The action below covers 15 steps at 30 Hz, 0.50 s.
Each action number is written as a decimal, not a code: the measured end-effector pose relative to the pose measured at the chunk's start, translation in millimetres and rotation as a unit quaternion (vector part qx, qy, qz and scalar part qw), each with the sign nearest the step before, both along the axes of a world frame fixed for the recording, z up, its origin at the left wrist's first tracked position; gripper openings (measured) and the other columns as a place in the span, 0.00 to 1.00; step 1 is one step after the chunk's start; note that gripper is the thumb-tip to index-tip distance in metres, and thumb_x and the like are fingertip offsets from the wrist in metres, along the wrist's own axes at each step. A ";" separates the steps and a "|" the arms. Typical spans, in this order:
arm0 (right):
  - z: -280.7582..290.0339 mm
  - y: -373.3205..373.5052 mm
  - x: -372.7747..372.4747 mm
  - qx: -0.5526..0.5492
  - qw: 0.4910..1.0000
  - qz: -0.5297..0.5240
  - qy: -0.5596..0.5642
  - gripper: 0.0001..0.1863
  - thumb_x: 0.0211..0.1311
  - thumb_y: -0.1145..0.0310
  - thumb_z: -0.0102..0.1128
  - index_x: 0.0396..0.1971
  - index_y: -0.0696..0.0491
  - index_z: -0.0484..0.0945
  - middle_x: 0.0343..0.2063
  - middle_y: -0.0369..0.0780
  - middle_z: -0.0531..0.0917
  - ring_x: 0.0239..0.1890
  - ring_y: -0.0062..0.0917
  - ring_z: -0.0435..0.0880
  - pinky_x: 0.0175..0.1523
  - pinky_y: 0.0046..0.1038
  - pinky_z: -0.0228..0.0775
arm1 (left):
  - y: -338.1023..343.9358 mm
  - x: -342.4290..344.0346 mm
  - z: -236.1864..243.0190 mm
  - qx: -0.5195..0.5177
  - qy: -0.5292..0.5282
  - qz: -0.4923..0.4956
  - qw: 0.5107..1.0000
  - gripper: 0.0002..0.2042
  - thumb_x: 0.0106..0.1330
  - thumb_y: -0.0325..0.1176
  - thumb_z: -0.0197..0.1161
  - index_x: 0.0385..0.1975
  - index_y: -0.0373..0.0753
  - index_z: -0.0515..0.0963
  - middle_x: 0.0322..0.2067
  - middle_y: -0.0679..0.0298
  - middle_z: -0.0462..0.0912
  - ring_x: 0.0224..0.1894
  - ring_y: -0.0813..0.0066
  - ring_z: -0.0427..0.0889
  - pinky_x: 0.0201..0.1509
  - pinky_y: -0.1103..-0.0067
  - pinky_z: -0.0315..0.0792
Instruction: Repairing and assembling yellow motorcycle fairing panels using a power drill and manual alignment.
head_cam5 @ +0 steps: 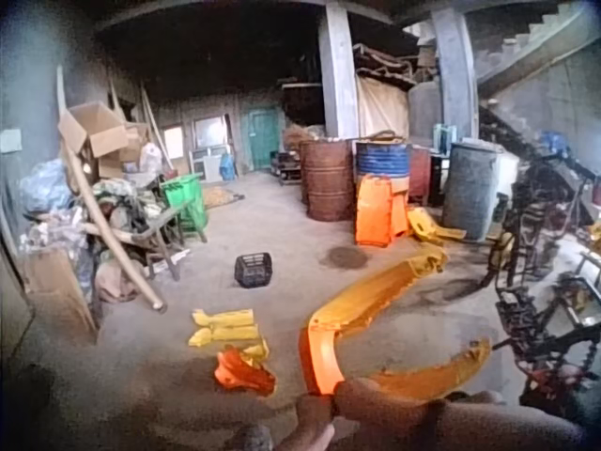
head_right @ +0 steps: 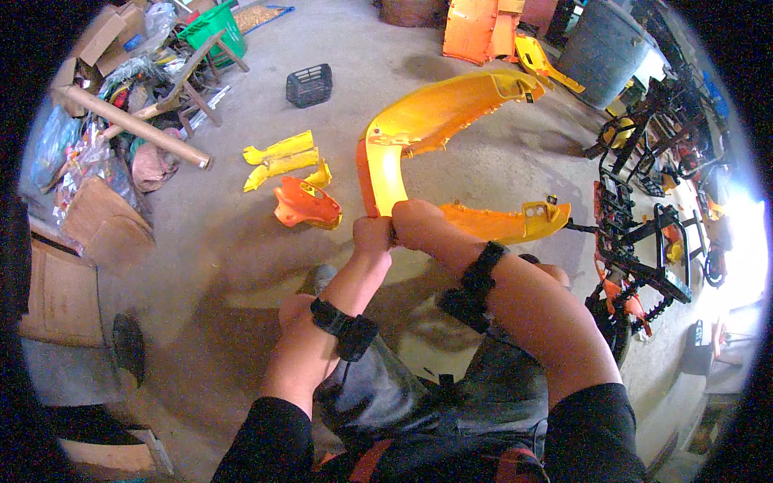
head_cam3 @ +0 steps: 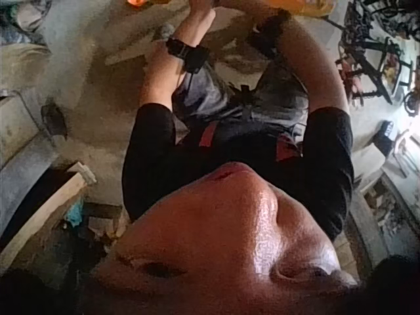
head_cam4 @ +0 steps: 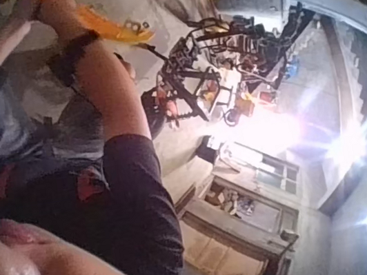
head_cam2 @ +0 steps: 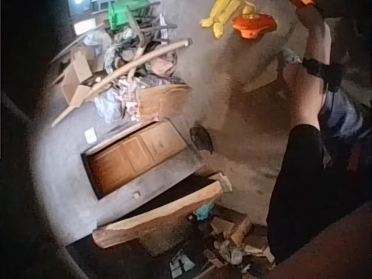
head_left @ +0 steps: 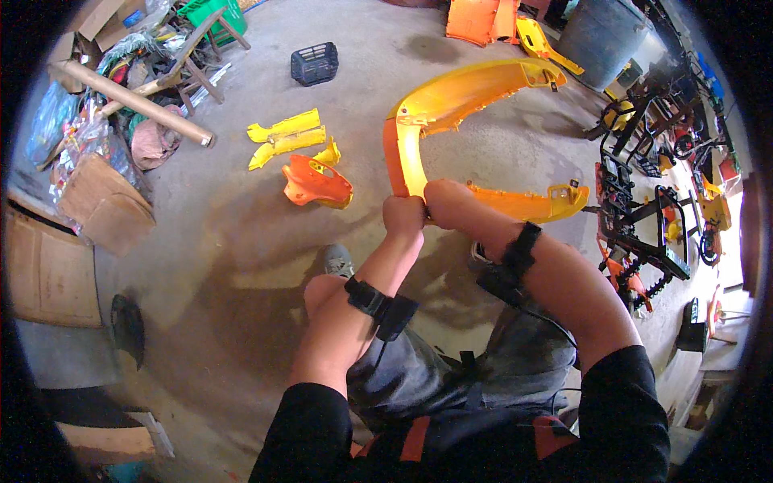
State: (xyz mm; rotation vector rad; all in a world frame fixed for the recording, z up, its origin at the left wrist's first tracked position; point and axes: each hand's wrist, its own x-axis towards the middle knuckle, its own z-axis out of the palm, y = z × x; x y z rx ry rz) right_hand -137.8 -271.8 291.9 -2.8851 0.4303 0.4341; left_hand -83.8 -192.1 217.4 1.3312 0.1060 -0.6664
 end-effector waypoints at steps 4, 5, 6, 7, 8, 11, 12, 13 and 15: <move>9.1 -2.8 -2.3 0.008 1.000 0.023 0.017 0.12 0.48 0.64 0.60 0.25 0.59 0.81 0.28 0.49 0.83 0.34 0.42 0.83 0.40 0.40 0.75 | 1.8 -0.3 0.3 0.036 -0.017 0.004 0.999 0.06 0.47 0.18 0.54 0.26 0.29 0.74 0.22 0.61 0.76 0.16 0.69 0.76 0.16 0.75 0.69; 12.7 -2.7 -3.9 0.007 1.000 0.022 0.020 0.13 0.48 0.63 0.61 0.25 0.59 0.81 0.27 0.49 0.82 0.33 0.43 0.83 0.40 0.40 0.75 | 1.5 -3.5 2.9 0.032 -0.021 0.017 0.999 0.06 0.46 0.17 0.54 0.26 0.28 0.74 0.22 0.60 0.76 0.17 0.68 0.77 0.16 0.74 0.69; 5.5 -9.3 -6.2 0.000 0.999 0.028 0.015 0.13 0.47 0.62 0.61 0.24 0.59 0.81 0.27 0.50 0.82 0.33 0.43 0.83 0.40 0.40 0.75 | -2.1 -8.7 9.6 0.025 -0.024 0.026 0.999 0.07 0.46 0.17 0.54 0.27 0.27 0.74 0.22 0.60 0.76 0.17 0.67 0.77 0.16 0.74 0.70; -2.6 -12.9 -3.4 -0.006 0.999 0.037 0.007 0.14 0.47 0.62 0.62 0.24 0.60 0.80 0.27 0.50 0.82 0.33 0.44 0.82 0.40 0.40 0.75 | -4.3 -6.8 5.2 0.011 -0.018 0.020 1.000 0.07 0.46 0.17 0.54 0.27 0.27 0.74 0.22 0.60 0.76 0.18 0.67 0.77 0.16 0.74 0.70; -10.0 -17.9 -1.8 -0.013 0.999 0.046 -0.002 0.15 0.47 0.61 0.62 0.24 0.60 0.80 0.27 0.50 0.82 0.33 0.44 0.82 0.40 0.40 0.75 | -7.2 -3.6 -3.3 -0.004 -0.013 0.014 1.000 0.07 0.46 0.17 0.54 0.27 0.27 0.74 0.22 0.60 0.76 0.18 0.67 0.78 0.16 0.74 0.70; 1.4 -1.6 1.3 0.020 0.999 0.022 -0.011 0.15 0.47 0.61 0.62 0.24 0.59 0.81 0.27 0.50 0.82 0.33 0.44 0.82 0.40 0.40 0.75 | -0.7 5.3 -18.0 0.011 -0.005 0.008 1.000 0.07 0.46 0.16 0.54 0.26 0.28 0.74 0.22 0.60 0.77 0.18 0.68 0.78 0.16 0.74 0.69; 1.5 -4.1 -0.3 0.019 1.000 0.018 0.002 0.14 0.47 0.60 0.62 0.24 0.58 0.81 0.27 0.49 0.82 0.33 0.44 0.82 0.40 0.40 0.75 | -2.0 2.2 -12.7 0.017 -0.002 0.003 1.000 0.06 0.46 0.16 0.54 0.26 0.28 0.74 0.22 0.60 0.77 0.18 0.69 0.77 0.16 0.74 0.69; 1.4 -6.9 -1.5 0.018 1.000 0.015 0.014 0.14 0.46 0.59 0.61 0.25 0.56 0.81 0.28 0.49 0.82 0.33 0.44 0.82 0.40 0.40 0.74 | -2.4 -2.2 -7.8 0.022 -0.006 0.001 1.000 0.07 0.47 0.18 0.54 0.26 0.27 0.75 0.23 0.60 0.78 0.20 0.70 0.78 0.19 0.74 0.69; -2.5 -10.4 -2.5 0.018 0.999 0.016 0.022 0.14 0.46 0.59 0.61 0.25 0.55 0.82 0.28 0.48 0.82 0.34 0.43 0.82 0.41 0.39 0.74 | 0.1 -10.0 3.6 0.032 -0.018 -0.001 0.999 0.08 0.48 0.21 0.53 0.26 0.26 0.77 0.23 0.58 0.79 0.24 0.71 0.78 0.23 0.75 0.68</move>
